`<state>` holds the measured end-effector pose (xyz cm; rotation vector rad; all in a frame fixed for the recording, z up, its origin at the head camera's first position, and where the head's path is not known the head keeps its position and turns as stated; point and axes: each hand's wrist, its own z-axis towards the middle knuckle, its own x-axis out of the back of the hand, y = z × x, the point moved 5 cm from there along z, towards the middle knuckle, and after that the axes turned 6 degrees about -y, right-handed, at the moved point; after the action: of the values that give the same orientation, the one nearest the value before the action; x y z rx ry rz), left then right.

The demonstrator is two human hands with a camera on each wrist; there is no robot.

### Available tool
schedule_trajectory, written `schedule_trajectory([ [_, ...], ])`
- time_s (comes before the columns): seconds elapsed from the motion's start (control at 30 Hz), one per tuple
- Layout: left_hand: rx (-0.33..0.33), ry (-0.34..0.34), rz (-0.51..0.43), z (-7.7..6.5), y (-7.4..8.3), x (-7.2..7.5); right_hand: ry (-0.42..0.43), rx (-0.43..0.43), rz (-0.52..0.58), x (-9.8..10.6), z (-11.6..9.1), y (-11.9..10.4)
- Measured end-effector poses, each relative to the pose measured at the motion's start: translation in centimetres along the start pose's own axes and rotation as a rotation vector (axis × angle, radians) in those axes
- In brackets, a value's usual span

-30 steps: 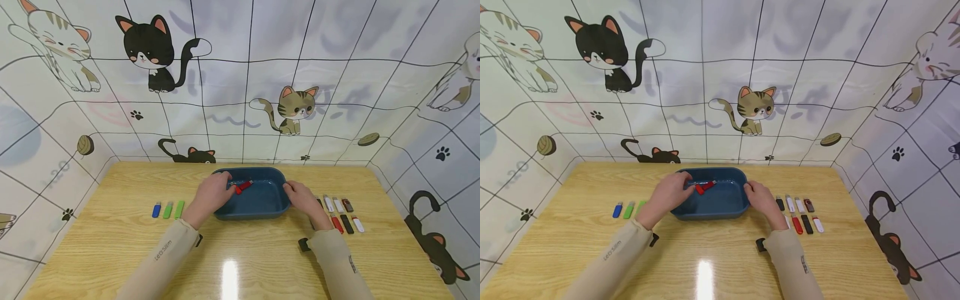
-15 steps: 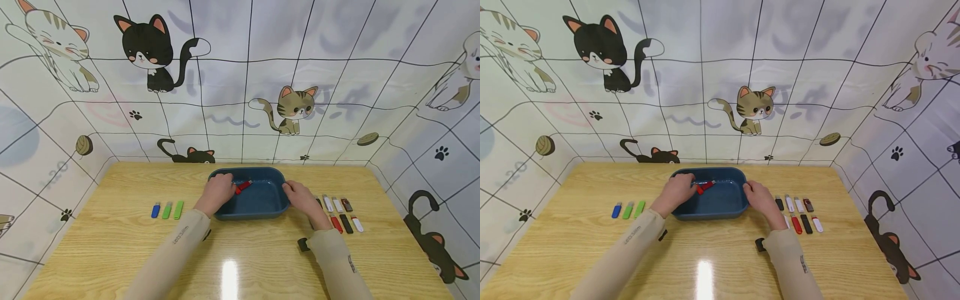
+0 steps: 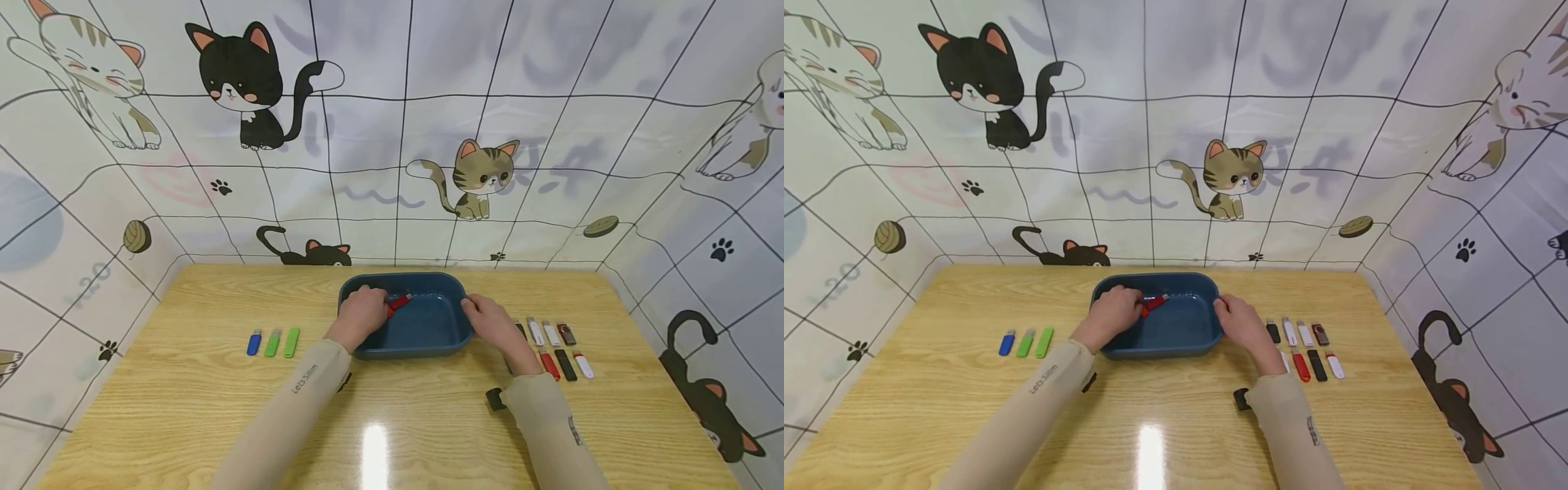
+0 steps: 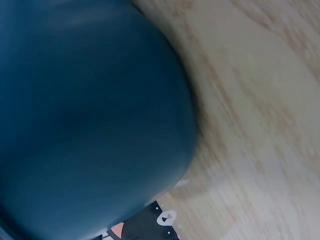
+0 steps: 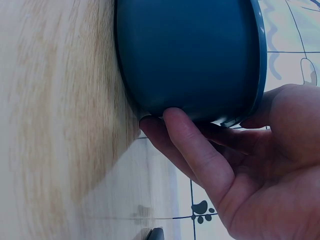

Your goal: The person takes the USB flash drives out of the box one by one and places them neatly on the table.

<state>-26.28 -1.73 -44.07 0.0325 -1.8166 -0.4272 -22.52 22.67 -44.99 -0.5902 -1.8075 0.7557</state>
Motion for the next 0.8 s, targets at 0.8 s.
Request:
schedule_trajectory([
  [0.8, -0.026, 0.106, 0.088, -0.15, 0.23, -0.19, -0.005, -0.011, 0.016, -0.06, 0.11, 0.09],
])
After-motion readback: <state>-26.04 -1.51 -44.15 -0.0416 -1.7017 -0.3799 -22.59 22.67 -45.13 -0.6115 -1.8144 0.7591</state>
